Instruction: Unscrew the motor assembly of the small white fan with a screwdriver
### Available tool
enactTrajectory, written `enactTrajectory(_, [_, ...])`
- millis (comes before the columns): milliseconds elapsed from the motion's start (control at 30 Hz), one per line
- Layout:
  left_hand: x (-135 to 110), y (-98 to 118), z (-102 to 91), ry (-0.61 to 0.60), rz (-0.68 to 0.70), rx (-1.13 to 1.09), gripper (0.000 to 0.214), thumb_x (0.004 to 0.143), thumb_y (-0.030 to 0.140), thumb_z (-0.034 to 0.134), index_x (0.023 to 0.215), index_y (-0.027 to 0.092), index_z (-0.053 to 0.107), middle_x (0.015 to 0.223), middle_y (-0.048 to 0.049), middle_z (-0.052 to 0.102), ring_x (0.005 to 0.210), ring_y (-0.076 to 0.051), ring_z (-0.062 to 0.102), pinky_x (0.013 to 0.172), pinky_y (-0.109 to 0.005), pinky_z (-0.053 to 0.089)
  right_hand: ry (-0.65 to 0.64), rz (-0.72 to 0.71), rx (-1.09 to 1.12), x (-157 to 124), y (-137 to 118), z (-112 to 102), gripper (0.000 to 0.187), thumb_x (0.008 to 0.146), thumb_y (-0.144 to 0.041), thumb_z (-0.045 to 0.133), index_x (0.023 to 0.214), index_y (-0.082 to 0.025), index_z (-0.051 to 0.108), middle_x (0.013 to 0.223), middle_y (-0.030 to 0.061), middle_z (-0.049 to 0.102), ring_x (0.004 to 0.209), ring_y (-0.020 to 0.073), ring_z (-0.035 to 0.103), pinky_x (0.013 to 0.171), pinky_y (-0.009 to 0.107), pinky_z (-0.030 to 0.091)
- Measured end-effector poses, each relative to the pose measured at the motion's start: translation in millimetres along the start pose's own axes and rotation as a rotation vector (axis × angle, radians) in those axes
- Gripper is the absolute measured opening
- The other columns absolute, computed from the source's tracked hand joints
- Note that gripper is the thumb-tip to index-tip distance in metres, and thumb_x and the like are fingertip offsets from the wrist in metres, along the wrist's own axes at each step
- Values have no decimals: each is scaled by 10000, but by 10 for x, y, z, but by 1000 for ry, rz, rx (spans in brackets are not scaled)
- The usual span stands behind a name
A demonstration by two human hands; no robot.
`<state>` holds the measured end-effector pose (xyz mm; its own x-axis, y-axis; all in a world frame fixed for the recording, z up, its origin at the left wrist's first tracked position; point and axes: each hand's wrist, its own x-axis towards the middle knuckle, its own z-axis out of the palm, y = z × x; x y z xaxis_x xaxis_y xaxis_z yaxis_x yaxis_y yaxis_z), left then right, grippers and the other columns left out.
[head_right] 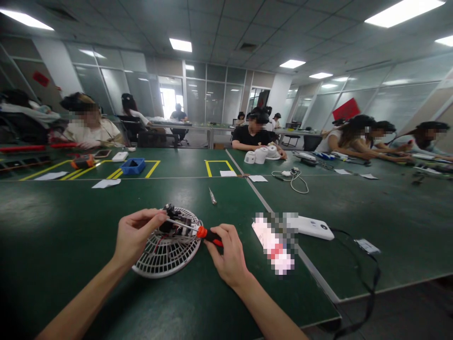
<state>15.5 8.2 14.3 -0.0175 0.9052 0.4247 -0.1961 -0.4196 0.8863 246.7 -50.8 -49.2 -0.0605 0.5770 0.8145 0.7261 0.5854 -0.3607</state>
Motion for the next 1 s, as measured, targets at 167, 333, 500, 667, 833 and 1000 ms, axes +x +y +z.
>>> enactTrajectory(167, [-24,10,12,-5,13,-1,174,686,335,877,744,186,807,741,-56,783,635,-152,715,591,-211,588,-24,0,-5,21,-7,-17,350,944,-201,642,1284,-261,585,1100,80,627,965,227,654,813,375,597])
enactTrajectory(333, [-19,-27,13,34,-10,-12,208,703,374,870,733,182,796,686,-44,763,596,-153,698,571,-222,575,-71,-25,-28,29,-17,-32,386,986,-195,553,1367,-256,561,1128,96,663,1010,237,673,847,387,593])
enactTrajectory(500, [-28,-13,22,43,-5,4,236,718,399,852,746,173,792,693,-52,764,606,-160,699,588,-238,581,-144,-49,17,31,-40,-64,352,1009,-207,484,1355,-227,545,1091,98,690,959,227,694,807,357,592])
enactTrajectory(667, [-23,-6,29,37,4,17,247,729,408,837,746,167,787,697,-51,759,611,-151,686,589,-234,574,-196,-71,52,30,-53,-85,303,1025,-243,448,1306,-220,559,989,69,702,813,192,696,722,304,573])
enactTrajectory(833, [-15,-16,20,32,27,5,234,710,391,855,731,169,785,715,-55,765,627,-149,686,591,-228,570,-176,-68,59,41,-43,-92,274,1045,-316,449,1257,-221,594,914,46,699,732,168,682,666,268,557])
enactTrajectory(1000, [-20,-38,-14,-15,76,-10,223,754,391,832,765,170,798,721,-59,764,639,-151,686,601,-228,564,-162,-26,57,55,-43,-115,294,1048,-385,453,1203,-220,641,877,48,705,700,171,677,651,270,558])
